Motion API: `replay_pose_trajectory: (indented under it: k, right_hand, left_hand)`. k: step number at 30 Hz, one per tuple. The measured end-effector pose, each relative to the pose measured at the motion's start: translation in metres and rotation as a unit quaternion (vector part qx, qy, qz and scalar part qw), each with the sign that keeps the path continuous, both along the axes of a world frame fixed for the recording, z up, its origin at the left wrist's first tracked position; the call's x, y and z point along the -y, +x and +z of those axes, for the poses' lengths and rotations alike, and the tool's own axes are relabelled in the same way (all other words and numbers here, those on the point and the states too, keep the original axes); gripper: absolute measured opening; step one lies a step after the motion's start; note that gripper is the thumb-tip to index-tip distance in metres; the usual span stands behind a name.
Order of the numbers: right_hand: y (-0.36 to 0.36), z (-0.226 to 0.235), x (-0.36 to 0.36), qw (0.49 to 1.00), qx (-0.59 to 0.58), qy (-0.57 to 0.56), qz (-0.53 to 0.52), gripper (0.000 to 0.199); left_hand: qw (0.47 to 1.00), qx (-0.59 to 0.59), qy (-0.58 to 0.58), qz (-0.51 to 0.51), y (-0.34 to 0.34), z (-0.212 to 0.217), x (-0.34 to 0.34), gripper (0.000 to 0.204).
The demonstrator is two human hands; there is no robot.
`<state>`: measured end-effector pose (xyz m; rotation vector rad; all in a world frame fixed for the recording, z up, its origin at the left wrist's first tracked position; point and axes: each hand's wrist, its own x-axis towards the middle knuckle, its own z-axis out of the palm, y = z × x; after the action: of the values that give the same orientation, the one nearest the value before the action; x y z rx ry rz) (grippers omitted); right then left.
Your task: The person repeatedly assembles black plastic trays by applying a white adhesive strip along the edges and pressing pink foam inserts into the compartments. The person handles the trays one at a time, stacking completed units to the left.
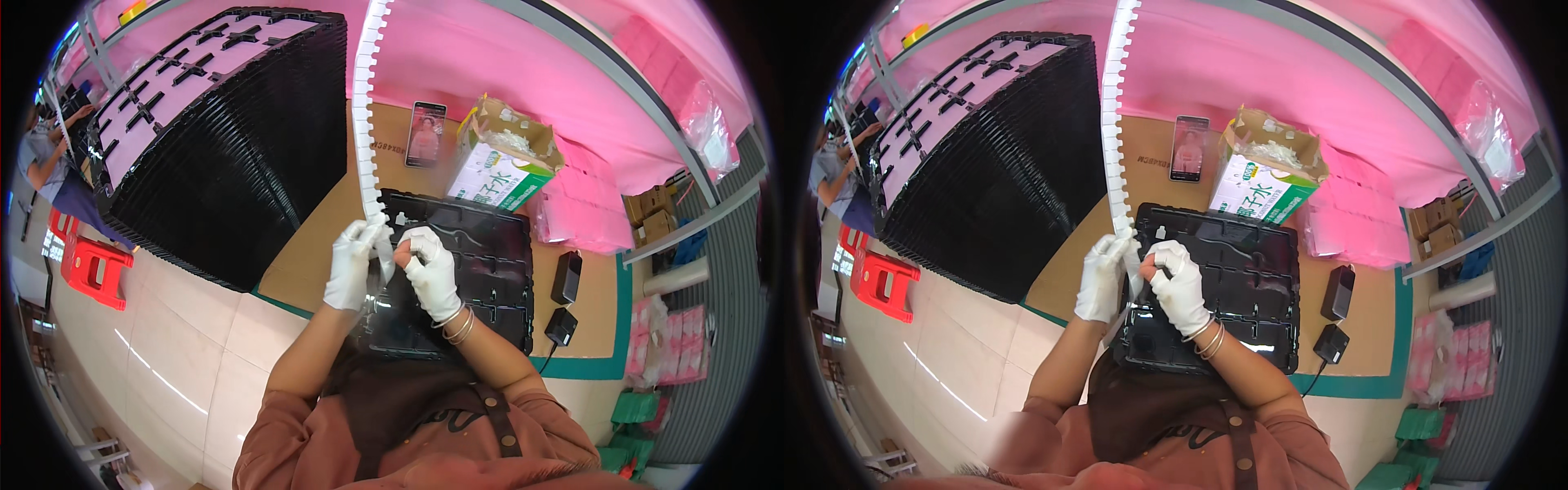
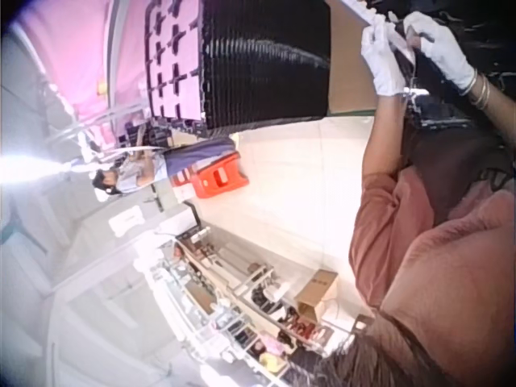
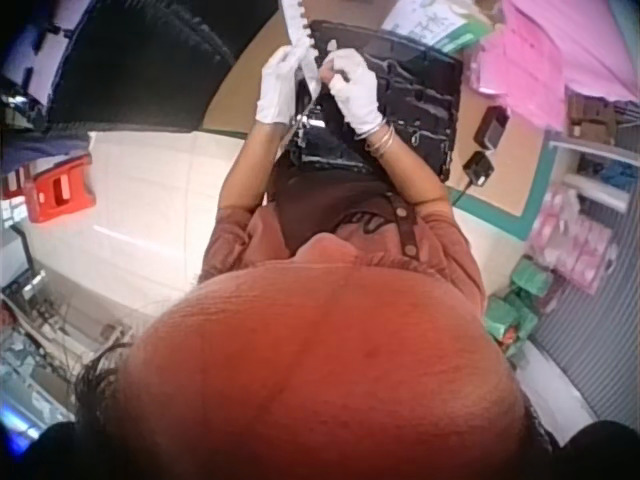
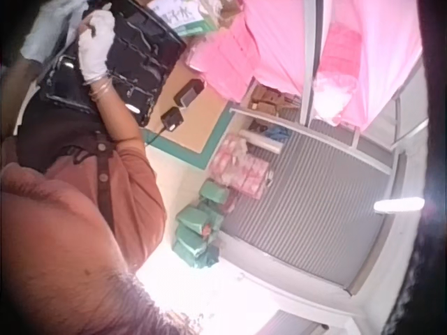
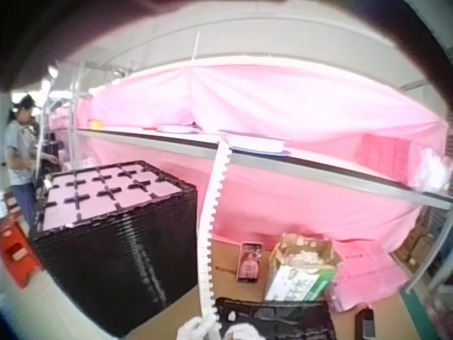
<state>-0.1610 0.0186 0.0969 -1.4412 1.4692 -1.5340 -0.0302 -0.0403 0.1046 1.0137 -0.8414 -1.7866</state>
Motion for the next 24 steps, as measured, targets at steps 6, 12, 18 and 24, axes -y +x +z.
replay_pose_trajectory:
  k: [6,12,18,24]
  right_hand:
    - [-0.100,0.027,-0.010,0.994,-0.094,-0.030,-0.035,0.010]
    - [-0.261,-0.012,-0.028,0.921,-0.272,0.218,-0.174,0.005]
    - [-0.279,-0.068,-0.012,0.917,-0.333,0.173,-0.134,0.008]
    - [-0.265,-0.062,-0.010,0.911,-0.350,0.149,-0.158,0.024]
  left_hand:
    - [0.998,0.051,-0.041,-0.014,0.008,-0.015,0.005,0.018]
    - [0.999,0.015,-0.013,-0.025,-0.004,-0.051,0.002,0.023]
    - [0.999,0.033,-0.024,-0.019,-0.010,-0.048,0.001,0.023]
    - [0.999,0.036,-0.024,0.021,-0.002,-0.040,-0.002,0.022]
